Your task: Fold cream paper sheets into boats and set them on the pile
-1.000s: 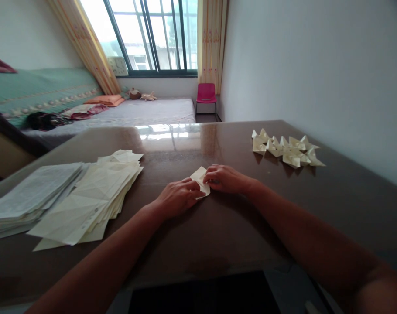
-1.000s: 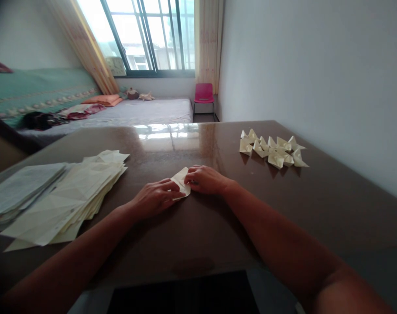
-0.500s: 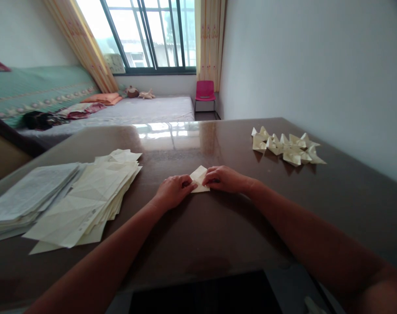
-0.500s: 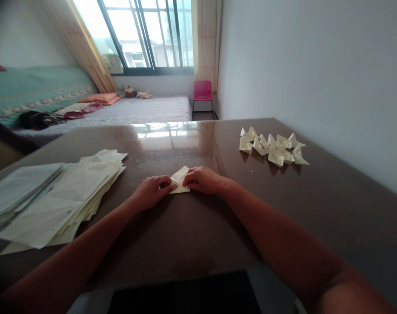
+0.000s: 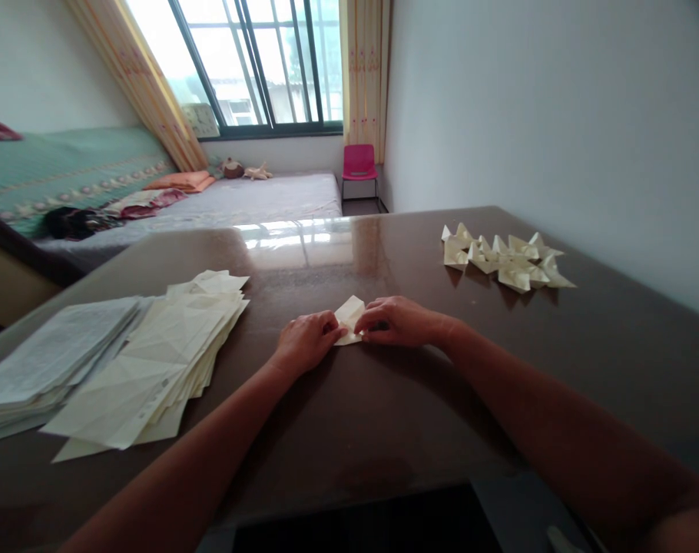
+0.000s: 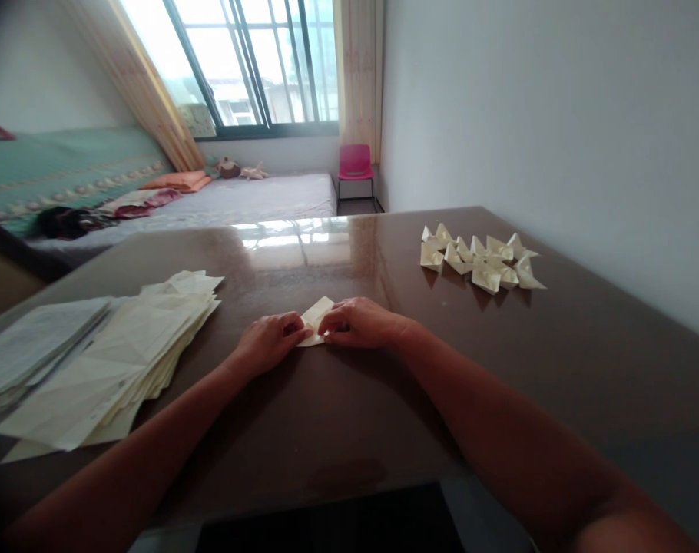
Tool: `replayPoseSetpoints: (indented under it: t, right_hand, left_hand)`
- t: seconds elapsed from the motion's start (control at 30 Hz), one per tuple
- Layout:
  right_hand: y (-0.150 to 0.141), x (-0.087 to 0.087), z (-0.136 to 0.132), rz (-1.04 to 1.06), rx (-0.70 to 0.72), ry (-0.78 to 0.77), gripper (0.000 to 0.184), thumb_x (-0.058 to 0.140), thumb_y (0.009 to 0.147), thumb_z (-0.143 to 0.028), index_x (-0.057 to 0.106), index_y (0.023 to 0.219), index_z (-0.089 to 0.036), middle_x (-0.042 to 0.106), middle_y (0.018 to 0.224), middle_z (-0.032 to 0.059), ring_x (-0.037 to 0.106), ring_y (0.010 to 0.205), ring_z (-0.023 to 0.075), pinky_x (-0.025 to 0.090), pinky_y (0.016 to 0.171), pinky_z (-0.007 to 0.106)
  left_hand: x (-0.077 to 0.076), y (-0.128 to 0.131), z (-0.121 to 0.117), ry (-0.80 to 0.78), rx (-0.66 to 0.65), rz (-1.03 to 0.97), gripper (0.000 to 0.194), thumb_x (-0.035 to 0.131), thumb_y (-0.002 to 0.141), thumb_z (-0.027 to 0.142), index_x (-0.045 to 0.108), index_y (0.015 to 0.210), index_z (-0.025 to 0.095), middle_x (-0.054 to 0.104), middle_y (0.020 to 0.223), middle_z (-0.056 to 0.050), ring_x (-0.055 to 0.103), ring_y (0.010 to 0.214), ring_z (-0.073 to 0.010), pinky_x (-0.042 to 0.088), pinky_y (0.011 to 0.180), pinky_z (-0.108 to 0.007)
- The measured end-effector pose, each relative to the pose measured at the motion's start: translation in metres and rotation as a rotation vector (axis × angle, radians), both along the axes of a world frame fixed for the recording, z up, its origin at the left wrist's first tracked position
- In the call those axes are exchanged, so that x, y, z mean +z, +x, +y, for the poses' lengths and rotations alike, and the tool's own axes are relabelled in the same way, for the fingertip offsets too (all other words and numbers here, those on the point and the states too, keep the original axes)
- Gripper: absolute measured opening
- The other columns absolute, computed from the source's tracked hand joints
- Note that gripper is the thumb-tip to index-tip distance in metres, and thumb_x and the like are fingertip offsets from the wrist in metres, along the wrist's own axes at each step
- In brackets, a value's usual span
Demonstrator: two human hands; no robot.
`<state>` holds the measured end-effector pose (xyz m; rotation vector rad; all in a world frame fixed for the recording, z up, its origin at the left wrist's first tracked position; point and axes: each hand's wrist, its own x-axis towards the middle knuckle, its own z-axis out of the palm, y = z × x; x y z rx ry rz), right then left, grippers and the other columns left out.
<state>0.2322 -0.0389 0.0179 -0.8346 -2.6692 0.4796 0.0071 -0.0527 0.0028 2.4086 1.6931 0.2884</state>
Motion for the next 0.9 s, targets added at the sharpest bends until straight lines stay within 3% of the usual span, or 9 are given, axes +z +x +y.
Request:
replayPoseSetpoints:
  t: [0.1, 0.37, 0.63, 0.77, 0.9]
  right_hand:
    - [0.000, 0.000, 0.001, -0.024, 0.022, -0.004, 0.020, 0.064, 0.082, -0.031, 0.072, 0.097, -0.022, 0.068, 0.091, 0.0038, 0.060, 0.082, 0.0149, 0.040, 0.074, 0.024]
    - [-0.003, 0.000, 0.001, -0.029, 0.073, 0.021, 0.016, 0.062, 0.085, -0.028, 0.073, 0.094, -0.022, 0.070, 0.095, 0.0042, 0.060, 0.093, 0.0162, 0.040, 0.086, 0.027]
    - [-0.002, 0.002, 0.000, -0.068, 0.097, 0.045, 0.018, 0.060, 0.086, -0.030, 0.073, 0.096, -0.022, 0.069, 0.096, 0.0038, 0.057, 0.093, 0.0162, 0.040, 0.086, 0.027]
    - [-0.003, 0.004, -0.003, -0.103, 0.085, 0.061, 0.019, 0.056, 0.088, -0.028, 0.073, 0.096, -0.024, 0.069, 0.099, 0.0026, 0.056, 0.093, 0.0155, 0.040, 0.085, 0.027]
    - [-0.003, 0.002, -0.004, -0.108, 0.066, 0.110, 0.020, 0.053, 0.090, -0.027, 0.073, 0.093, -0.026, 0.069, 0.097, 0.0016, 0.057, 0.092, 0.0150, 0.040, 0.081, 0.026]
  left_hand:
    - [0.001, 0.001, 0.000, -0.004, 0.013, -0.001, 0.031, 0.048, 0.085, 0.051, 0.064, 0.082, 0.025, 0.069, 0.079, -0.001, 0.061, 0.070, -0.0180, 0.034, 0.058, -0.025]
    - [-0.001, 0.001, 0.002, -0.013, 0.047, -0.027, 0.028, 0.054, 0.082, 0.051, 0.064, 0.080, 0.025, 0.070, 0.078, 0.000, 0.062, 0.069, -0.0178, 0.034, 0.057, -0.025]
    - [-0.008, 0.001, 0.000, 0.054, 0.048, -0.050, 0.025, 0.057, 0.082, 0.050, 0.060, 0.090, 0.026, 0.067, 0.079, 0.003, 0.061, 0.071, -0.0161, 0.037, 0.060, -0.025]
    - [-0.008, 0.001, -0.004, 0.228, -0.061, 0.042, 0.023, 0.052, 0.088, 0.047, 0.059, 0.095, 0.025, 0.065, 0.089, 0.000, 0.058, 0.087, -0.0182, 0.041, 0.065, -0.026]
    - [-0.004, 0.002, -0.011, 0.448, -0.300, 0.206, 0.015, 0.050, 0.091, 0.033, 0.062, 0.091, 0.022, 0.062, 0.096, -0.004, 0.052, 0.098, -0.0203, 0.044, 0.072, -0.028]
